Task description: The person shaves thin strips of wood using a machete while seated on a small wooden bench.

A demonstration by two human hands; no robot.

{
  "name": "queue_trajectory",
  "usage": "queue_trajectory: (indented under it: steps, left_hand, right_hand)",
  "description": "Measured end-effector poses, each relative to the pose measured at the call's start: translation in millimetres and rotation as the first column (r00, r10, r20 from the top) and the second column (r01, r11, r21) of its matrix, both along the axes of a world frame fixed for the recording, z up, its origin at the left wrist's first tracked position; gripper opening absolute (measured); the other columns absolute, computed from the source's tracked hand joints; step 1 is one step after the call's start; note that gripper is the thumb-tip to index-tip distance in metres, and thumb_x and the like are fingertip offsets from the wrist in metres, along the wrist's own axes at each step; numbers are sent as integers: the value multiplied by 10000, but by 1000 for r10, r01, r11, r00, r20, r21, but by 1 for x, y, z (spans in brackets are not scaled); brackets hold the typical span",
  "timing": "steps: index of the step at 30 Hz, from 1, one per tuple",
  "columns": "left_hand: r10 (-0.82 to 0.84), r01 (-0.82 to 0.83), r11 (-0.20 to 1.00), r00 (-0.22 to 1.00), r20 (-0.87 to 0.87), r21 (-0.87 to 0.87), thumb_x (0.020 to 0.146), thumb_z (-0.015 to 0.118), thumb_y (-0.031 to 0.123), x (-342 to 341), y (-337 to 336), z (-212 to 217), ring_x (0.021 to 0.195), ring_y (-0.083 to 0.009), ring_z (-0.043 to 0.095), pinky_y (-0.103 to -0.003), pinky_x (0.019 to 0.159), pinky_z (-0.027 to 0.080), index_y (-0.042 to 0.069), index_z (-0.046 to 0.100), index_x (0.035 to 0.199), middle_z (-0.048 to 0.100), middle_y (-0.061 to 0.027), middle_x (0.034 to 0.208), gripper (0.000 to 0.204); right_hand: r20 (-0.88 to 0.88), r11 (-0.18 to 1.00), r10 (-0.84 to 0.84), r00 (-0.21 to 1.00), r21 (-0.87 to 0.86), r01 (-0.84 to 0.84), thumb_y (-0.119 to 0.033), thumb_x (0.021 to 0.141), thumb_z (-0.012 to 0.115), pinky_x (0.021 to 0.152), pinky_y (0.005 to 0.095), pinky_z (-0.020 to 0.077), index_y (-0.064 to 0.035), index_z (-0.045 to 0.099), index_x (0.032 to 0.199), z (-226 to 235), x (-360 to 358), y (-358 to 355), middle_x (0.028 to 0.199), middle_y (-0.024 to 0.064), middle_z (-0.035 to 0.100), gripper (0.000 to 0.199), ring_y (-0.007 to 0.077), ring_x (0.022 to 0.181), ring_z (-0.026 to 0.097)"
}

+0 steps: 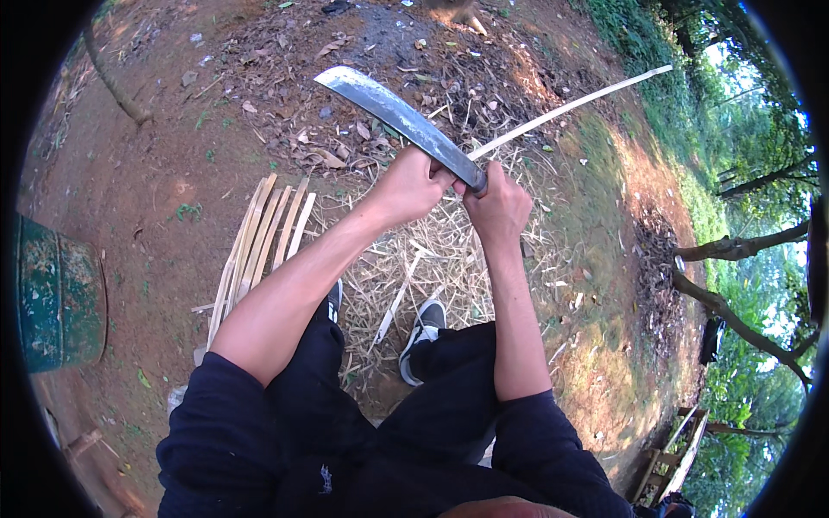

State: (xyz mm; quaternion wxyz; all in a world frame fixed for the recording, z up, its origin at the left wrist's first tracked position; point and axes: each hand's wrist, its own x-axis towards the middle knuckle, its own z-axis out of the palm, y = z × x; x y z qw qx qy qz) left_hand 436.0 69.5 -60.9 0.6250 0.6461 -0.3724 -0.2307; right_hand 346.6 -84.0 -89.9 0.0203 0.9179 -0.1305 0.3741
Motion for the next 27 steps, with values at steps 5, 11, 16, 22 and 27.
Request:
queue_trajectory:
  steps: [5,11,16,22,27]
  left_hand:
    - [5,-5,997,1000,-8,-75,913,542,-61,0,-5,-9,754,-112,626,-301,659,477,-24,687,947,692,-70,832,153]
    - [-10,5,997,998,-66,-78,914,554,-56,-1,-6,-9,774,-106,630,-290,672,481,-23,679,987,695,-69,857,149]
    - [-15,13,1000,997,-82,-19,931,566,-24,-2,-7,-3,740,-70,588,-263,642,448,-1,683,1022,689,-32,858,150]
    - [-8,10,1000,998,-68,27,935,568,-23,0,-6,-6,715,-73,591,-264,628,443,-2,682,1011,695,-38,843,138]
    - [29,-29,1000,999,-33,-11,921,546,-40,0,-8,-11,677,-88,602,-294,583,451,-4,695,937,695,-57,795,154]
  right_hand:
    - [-13,999,-35,999,-20,34,-165,739,711,431,400,447,-104,504,712,-1,-3,0,581,90,630,217,260,478,641]
    - [-17,998,-54,998,-15,54,-137,723,699,449,406,467,-93,520,731,-1,-5,-1,604,92,639,184,270,499,647]
    - [-43,998,-60,997,2,60,-128,734,687,452,421,483,-83,527,744,-3,-9,-5,611,104,641,166,279,497,643]
    - [-64,997,-72,995,17,73,-130,736,679,454,429,491,-79,522,744,-6,-8,-4,616,112,641,166,289,494,640]
    - [-57,998,-55,997,21,56,-122,704,695,468,425,502,-80,520,745,-9,-11,-9,610,117,637,185,296,499,643]
